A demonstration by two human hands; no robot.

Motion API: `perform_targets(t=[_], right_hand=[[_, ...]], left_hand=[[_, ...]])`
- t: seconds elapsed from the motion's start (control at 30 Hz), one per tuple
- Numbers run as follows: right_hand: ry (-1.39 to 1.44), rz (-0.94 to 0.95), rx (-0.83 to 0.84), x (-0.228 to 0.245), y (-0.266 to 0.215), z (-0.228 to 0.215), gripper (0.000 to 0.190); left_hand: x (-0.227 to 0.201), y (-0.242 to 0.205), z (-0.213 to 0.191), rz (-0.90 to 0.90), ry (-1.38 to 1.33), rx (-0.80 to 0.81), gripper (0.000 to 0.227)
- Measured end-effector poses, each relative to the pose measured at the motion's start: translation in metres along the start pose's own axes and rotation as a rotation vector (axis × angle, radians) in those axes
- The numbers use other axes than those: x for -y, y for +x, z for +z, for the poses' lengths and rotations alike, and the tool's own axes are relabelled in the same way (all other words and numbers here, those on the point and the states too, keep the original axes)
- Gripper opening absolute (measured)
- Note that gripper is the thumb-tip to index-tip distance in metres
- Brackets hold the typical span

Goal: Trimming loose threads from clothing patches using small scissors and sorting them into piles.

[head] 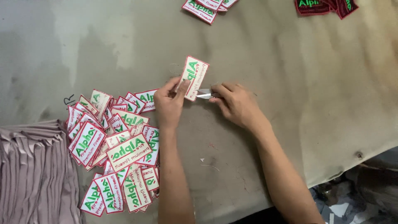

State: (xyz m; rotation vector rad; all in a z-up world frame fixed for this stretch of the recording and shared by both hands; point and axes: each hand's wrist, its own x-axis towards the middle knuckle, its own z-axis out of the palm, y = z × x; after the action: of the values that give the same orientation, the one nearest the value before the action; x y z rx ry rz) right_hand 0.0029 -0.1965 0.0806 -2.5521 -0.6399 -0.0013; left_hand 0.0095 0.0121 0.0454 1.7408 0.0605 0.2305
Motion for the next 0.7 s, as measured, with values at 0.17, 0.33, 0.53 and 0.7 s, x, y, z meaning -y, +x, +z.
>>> perform_targets(t=[0.17,0.33,0.53,0.7], right_hand=[[0.012,-0.007,0.012,-0.001,0.001,0.007,0.019],[0.018,-0.009,0.022,-0.004,0.001,0.018,0.021],[0.015,-0.048,0.021,-0.006,0.004,0.028,0.021],[-0.043,-0.077,-0.013,-0.005,0.004,0.030,0.021]], left_hand=[[0.011,0.003,-0.002,0.035,0.047,-0.021,0.030],[-0.002,-0.003,-0.001,0.018,0.062,-0.012,0.029],[-0.008,0.000,-0.001,0.009,0.086,-0.006,0.033],[-0.007,-0.002,0.001,-0.005,0.075,-0.009,0.033]])
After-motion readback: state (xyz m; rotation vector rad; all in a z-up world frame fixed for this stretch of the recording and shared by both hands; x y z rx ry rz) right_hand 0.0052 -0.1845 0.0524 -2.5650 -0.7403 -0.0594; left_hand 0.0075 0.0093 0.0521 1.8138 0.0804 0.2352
